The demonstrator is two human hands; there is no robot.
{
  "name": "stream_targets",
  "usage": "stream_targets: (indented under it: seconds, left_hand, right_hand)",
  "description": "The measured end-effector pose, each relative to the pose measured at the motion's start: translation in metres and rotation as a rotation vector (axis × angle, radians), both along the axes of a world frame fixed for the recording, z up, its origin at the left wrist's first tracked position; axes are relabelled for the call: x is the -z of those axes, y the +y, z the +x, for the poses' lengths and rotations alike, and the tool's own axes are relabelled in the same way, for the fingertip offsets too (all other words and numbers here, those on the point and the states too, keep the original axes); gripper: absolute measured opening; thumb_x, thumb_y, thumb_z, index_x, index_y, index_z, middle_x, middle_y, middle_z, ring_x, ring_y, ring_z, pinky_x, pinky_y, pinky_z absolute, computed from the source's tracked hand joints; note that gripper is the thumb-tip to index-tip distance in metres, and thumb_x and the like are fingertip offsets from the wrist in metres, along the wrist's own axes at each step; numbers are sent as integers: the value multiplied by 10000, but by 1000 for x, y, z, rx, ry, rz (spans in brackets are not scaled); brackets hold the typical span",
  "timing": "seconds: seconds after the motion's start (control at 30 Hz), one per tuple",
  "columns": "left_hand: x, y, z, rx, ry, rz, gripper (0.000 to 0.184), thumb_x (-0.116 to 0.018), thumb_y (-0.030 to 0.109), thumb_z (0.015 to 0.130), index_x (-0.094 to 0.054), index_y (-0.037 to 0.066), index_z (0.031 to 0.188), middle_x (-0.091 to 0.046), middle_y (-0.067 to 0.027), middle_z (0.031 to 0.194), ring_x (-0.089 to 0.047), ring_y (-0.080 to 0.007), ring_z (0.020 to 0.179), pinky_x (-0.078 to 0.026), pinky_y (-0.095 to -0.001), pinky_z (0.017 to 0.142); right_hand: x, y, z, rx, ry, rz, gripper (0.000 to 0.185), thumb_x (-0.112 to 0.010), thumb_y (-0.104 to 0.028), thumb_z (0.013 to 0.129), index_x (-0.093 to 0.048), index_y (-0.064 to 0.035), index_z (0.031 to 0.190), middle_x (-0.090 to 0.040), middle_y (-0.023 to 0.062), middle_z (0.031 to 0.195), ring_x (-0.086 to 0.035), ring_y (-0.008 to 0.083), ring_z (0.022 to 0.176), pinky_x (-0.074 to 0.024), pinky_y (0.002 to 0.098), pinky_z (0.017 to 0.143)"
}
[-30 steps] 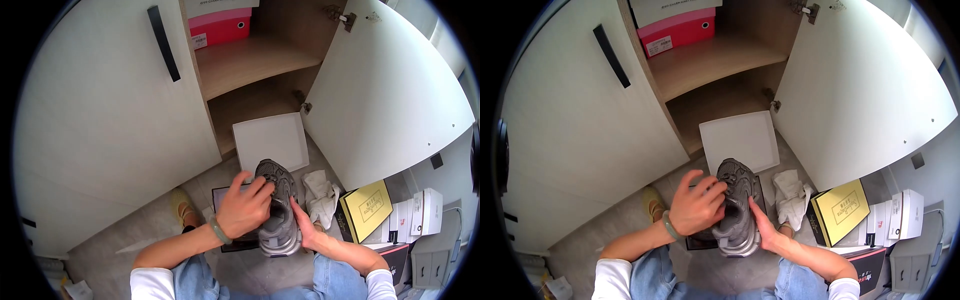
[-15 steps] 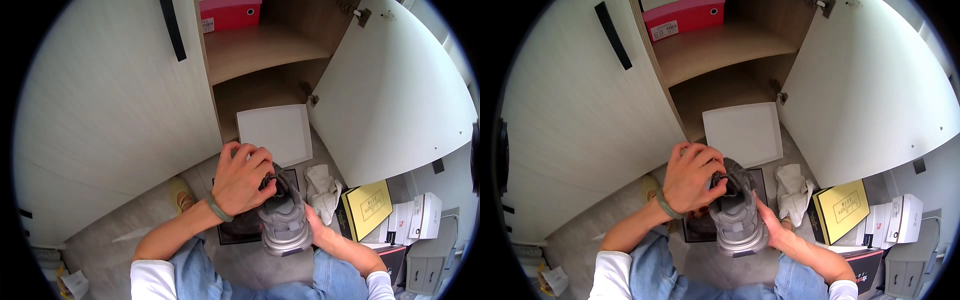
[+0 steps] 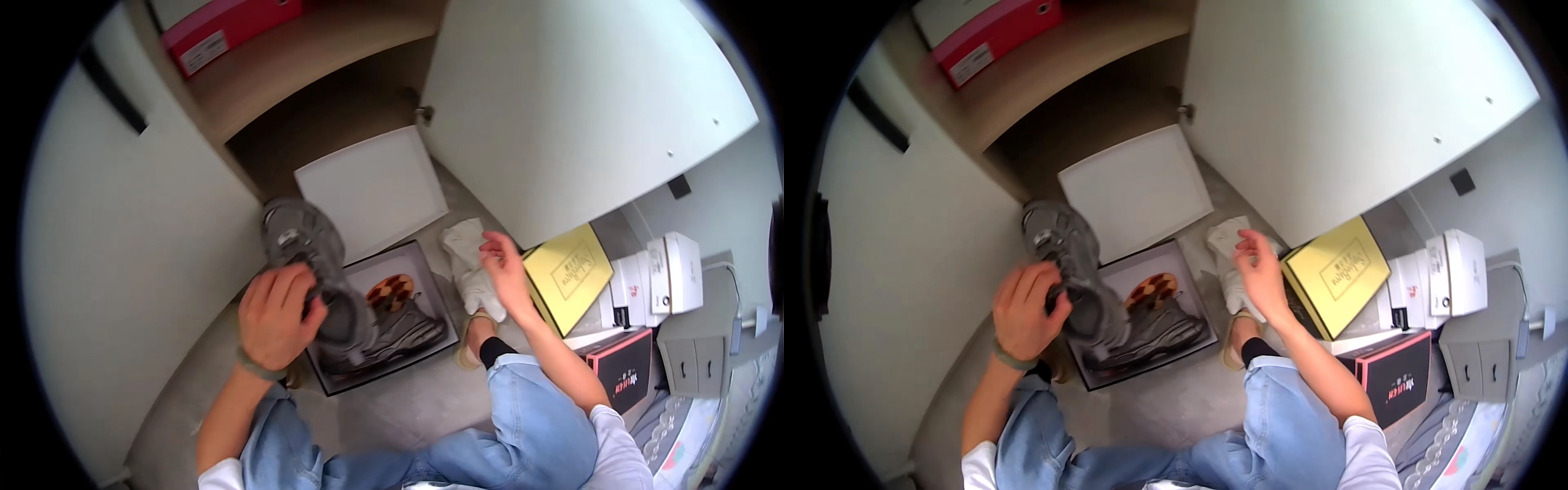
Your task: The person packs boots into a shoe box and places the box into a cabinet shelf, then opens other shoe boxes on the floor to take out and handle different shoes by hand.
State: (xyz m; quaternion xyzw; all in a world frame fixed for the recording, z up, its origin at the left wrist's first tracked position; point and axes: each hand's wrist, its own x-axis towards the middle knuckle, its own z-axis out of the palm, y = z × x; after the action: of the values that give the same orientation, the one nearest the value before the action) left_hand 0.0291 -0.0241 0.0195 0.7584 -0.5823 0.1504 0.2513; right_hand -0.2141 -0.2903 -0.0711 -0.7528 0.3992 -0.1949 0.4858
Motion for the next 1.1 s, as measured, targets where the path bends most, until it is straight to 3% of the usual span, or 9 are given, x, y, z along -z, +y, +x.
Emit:
stream_targets:
  seconds: [0.07,0.13,0.23,0.37,0.5,0.73,0.83,0.93,1.1]
  left_hand:
    - [9,8,0,24,9,60,275,-706,58,660,-611,53,919,-632,-81,1004,-610,-298,855,-507,-404,743]
    - [15,11,-1,57,20,106,257,-700,67,661,-608,54,901,-629,-85,993,-607,-294,833,-499,-405,729]
    - [17,11,-9,121,68,146,239,-700,82,659,-608,57,878,-630,-77,975,-608,-288,802,-492,-402,706]
    - [14,4,-16,134,55,174,234,-706,96,650,-611,67,862,-636,-53,956,-613,-268,756,-491,-380,648]
    - [16,6,-14,118,5,186,240,-706,103,646,-614,72,865,-641,-38,957,-614,-242,743,-489,-359,628]
    - [8,8,-8,21,-116,188,230,-703,100,644,-621,78,858,-645,-17,954,-609,-226,717,-489,-343,615]
    - [6,14,-4,8,-111,144,224,-705,101,642,-624,79,850,-648,-10,959,-608,-217,716,-489,-334,609]
    - [10,20,-3,-9,-115,159,221,-705,101,643,-626,79,848,-649,-9,961,-608,-211,718,-489,-329,608]
    - [17,23,-3,-6,-55,195,225,-710,94,646,-623,86,853,-650,-6,941,-623,-223,744,-498,-346,637]
  right_hand:
    - [26,6,-22,-79,528,-532,528,-670,-227,842,-511,-102,1329,-507,193,1282,-492,338,1188,-413,456,960]
    - [46,22,-41,-158,718,-567,514,-683,-214,824,-547,-105,1307,-363,181,1439,-350,400,1320,-364,533,992]
    - [74,4,-65,-301,683,-488,400,-629,-149,828,-618,-78,1221,-508,208,1328,-479,395,1239,-429,507,946]
    - [49,-30,-52,97,244,-214,339,-468,26,806,-660,-3,1084,-657,261,1026,-641,408,964,-505,424,868]
    - [-46,-40,-42,447,-460,-496,303,-423,89,902,-534,5,1172,-636,136,970,-617,206,954,-480,316,860]
    - [-105,-48,-79,594,-369,-853,313,-448,94,864,-605,1,1118,-610,104,1095,-553,242,1069,-410,338,972]
    - [-113,-38,-78,705,42,-1130,341,-480,68,817,-619,-18,1116,-601,114,1088,-509,288,1064,-381,386,978]
    - [-111,-11,-50,427,119,-1157,386,-526,35,728,-651,-55,1082,-591,111,1102,-473,311,1066,-347,426,986]
    - [-17,47,32,-701,4,-380,348,-639,-200,827,-619,8,1105,-627,149,1084,-498,353,1184,-385,474,984]
